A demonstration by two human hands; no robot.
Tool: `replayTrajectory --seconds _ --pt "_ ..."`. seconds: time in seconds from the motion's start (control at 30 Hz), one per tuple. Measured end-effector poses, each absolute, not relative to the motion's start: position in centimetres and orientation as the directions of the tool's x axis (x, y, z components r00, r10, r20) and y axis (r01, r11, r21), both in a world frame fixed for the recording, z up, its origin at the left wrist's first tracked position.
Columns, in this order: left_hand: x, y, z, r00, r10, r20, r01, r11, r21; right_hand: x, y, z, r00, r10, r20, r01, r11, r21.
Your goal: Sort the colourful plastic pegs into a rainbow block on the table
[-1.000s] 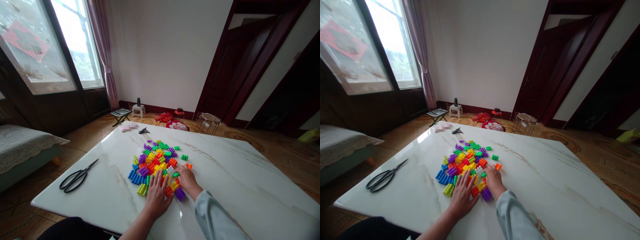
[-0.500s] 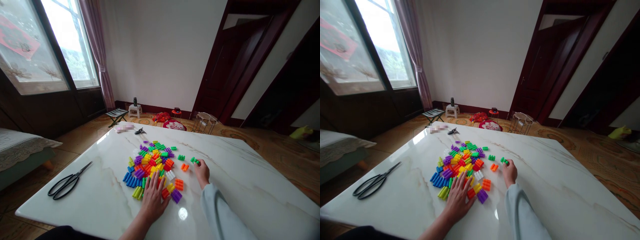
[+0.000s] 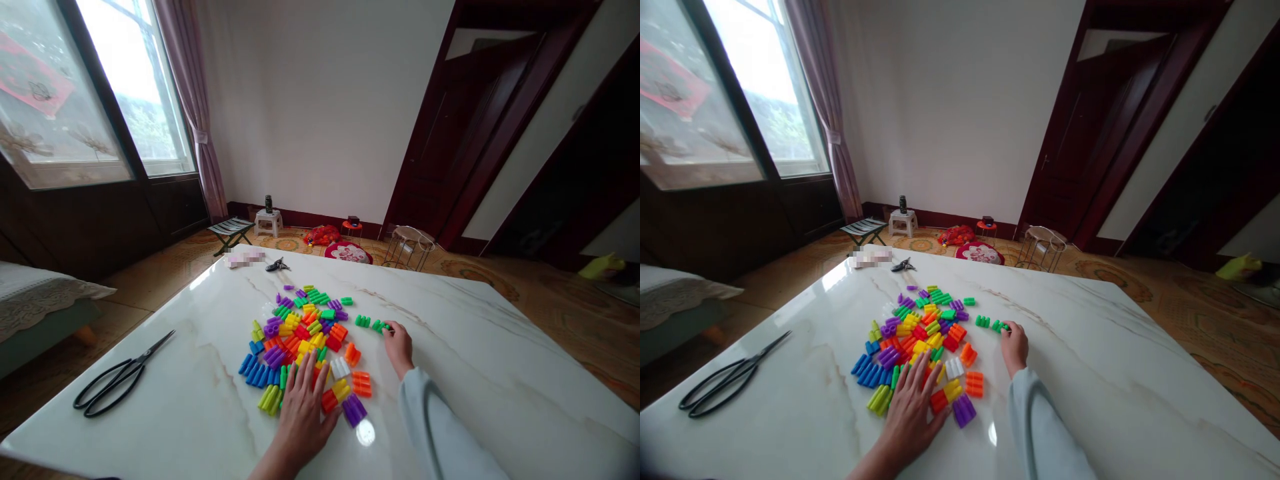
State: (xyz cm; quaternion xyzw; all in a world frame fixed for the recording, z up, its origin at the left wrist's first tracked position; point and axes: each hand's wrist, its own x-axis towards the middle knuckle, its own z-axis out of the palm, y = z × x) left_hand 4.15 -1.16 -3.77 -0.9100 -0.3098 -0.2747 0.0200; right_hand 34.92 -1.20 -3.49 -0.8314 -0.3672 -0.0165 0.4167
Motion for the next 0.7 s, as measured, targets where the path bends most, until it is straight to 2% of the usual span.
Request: replayTrajectory --seconds 0.27,0.43,0.7 --pt "4.1 -1.2 -3.2 0.651 0.554 0.519 0.583 -0.803 0.127 35.2 -0.7 -3.3 0.697 0.646 0.31 0.667 -0.427 -0.61" --pt "4.2 -1.2 -3.3 0.648 0.556 0.521 0.579 -0.804 0.136 32.5 -1.5 -4.0 0.645 0.694 0.321 0.704 -0.375 -0.603" --pt "4.1 -1.3 -3.4 0.655 0.561 0.507 0.599 -0.794 0.105 30.0 0.4 -4.4 0.718 0.606 0.344 0.649 -0.403 -0.646"
